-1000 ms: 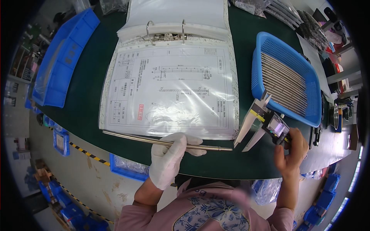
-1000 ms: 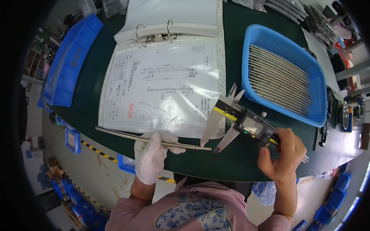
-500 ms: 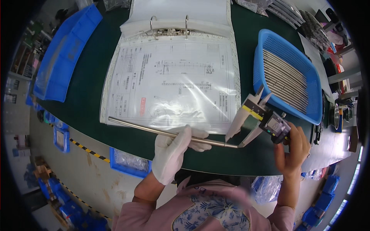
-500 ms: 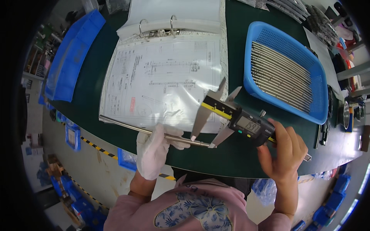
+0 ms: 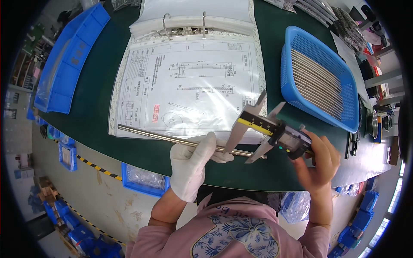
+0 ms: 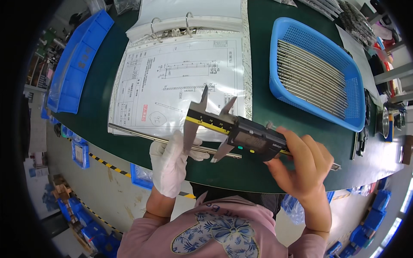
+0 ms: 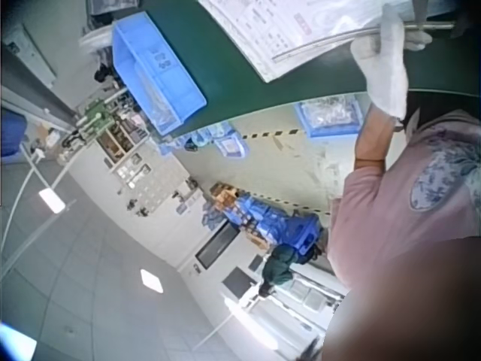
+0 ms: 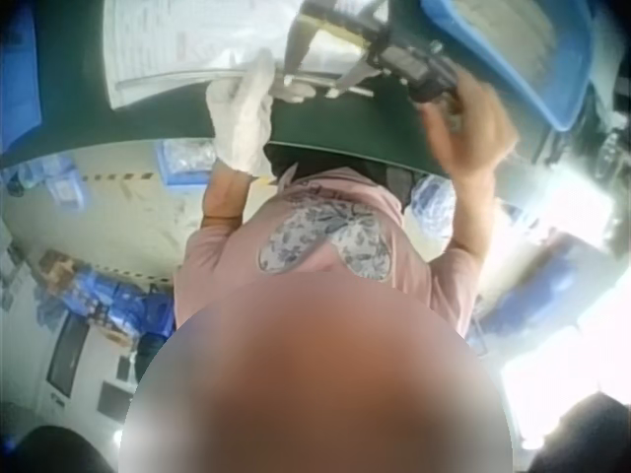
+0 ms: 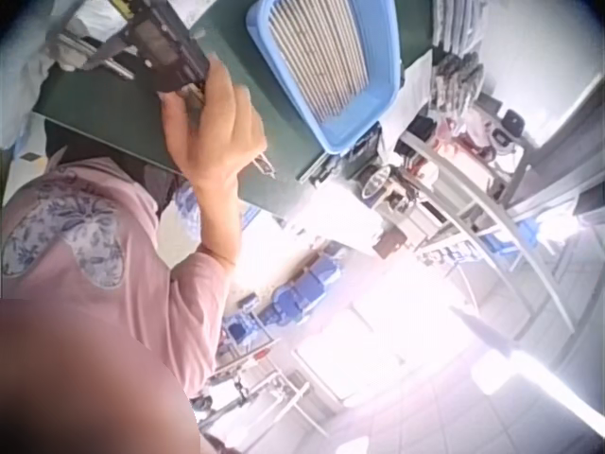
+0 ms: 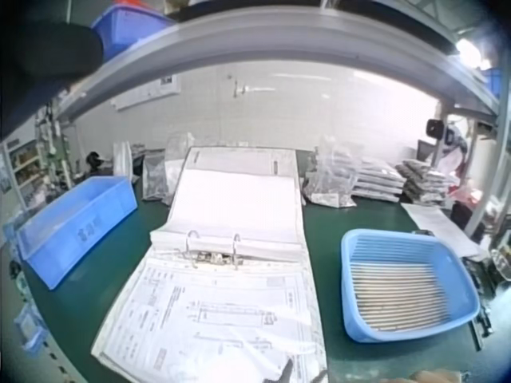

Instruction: Using a digital caliper to measure the length and diameter of metal rods according to technical specifications.

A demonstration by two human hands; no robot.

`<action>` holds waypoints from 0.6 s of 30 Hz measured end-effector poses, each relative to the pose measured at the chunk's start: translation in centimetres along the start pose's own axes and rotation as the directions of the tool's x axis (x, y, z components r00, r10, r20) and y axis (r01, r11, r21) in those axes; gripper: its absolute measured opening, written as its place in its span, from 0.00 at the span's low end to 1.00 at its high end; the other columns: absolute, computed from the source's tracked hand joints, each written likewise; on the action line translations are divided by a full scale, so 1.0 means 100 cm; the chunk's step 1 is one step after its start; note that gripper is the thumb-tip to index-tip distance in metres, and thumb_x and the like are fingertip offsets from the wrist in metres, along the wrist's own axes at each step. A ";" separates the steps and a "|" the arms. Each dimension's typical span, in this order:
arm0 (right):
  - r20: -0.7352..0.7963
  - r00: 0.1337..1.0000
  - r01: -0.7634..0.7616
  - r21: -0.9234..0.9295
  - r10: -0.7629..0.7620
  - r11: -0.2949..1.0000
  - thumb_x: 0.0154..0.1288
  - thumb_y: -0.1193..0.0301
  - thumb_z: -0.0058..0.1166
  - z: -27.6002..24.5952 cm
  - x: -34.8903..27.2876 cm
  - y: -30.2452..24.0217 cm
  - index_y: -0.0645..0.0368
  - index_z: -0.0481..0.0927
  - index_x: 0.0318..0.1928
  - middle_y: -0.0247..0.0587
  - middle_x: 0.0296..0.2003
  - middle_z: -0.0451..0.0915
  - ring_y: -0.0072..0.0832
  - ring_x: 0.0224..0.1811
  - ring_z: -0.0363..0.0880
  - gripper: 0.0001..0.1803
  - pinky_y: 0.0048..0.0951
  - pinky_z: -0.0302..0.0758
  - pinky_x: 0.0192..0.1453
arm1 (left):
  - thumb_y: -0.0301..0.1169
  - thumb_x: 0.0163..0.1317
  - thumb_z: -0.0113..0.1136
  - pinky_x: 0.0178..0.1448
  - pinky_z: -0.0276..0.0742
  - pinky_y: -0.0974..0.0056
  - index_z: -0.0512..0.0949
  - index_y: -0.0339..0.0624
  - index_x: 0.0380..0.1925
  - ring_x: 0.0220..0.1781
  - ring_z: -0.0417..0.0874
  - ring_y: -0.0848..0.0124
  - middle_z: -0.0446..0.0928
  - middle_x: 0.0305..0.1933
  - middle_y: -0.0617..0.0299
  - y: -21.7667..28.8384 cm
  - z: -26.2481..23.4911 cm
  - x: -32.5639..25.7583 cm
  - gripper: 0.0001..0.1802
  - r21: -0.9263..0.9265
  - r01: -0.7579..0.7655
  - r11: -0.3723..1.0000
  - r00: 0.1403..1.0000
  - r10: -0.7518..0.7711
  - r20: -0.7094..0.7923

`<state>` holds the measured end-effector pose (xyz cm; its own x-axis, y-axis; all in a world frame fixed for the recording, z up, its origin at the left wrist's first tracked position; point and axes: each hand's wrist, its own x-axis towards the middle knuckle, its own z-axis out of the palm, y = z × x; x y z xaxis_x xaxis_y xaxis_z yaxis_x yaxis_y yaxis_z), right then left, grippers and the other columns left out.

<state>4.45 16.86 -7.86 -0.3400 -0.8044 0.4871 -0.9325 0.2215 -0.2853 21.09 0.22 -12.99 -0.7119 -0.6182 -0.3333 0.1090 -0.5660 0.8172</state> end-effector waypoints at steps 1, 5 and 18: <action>-0.002 1.000 0.001 -0.002 -0.001 1.000 0.48 0.65 0.63 0.001 0.001 -0.005 0.66 0.77 0.42 0.35 0.16 0.68 0.25 0.14 0.64 0.22 0.24 0.60 0.18 | 0.37 0.64 0.52 0.37 0.76 0.69 0.78 0.28 0.31 0.27 0.81 0.71 0.79 0.22 0.51 0.001 0.000 0.000 0.19 0.028 0.055 0.998 0.998 -0.055 -0.009; 0.258 0.910 -0.404 0.361 0.326 0.841 0.40 0.75 0.65 0.000 0.011 -0.026 0.63 0.77 0.38 0.36 0.17 0.71 0.22 0.15 0.64 0.20 0.20 0.63 0.21 | 0.36 0.65 0.50 0.36 0.77 0.68 0.78 0.27 0.31 0.27 0.82 0.69 0.80 0.25 0.50 0.000 0.009 -0.002 0.18 0.132 -0.035 0.991 0.998 0.042 -0.049; 0.459 0.838 -0.477 0.353 0.296 0.805 0.42 0.80 0.56 0.002 0.003 -0.022 0.65 0.76 0.34 0.43 0.19 0.73 0.31 0.15 0.71 0.14 0.25 0.67 0.21 | 0.40 0.67 0.46 0.38 0.77 0.69 0.72 0.27 0.42 0.32 0.83 0.66 0.79 0.33 0.49 -0.001 0.005 -0.003 0.22 -0.154 -0.064 0.986 0.993 0.078 0.084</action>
<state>6.40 16.01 -7.26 -0.5047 -0.8616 -0.0551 -0.5453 0.3675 -0.7534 20.97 0.75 -12.78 -0.7569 -0.6124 -0.2283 0.2600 -0.6025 0.7546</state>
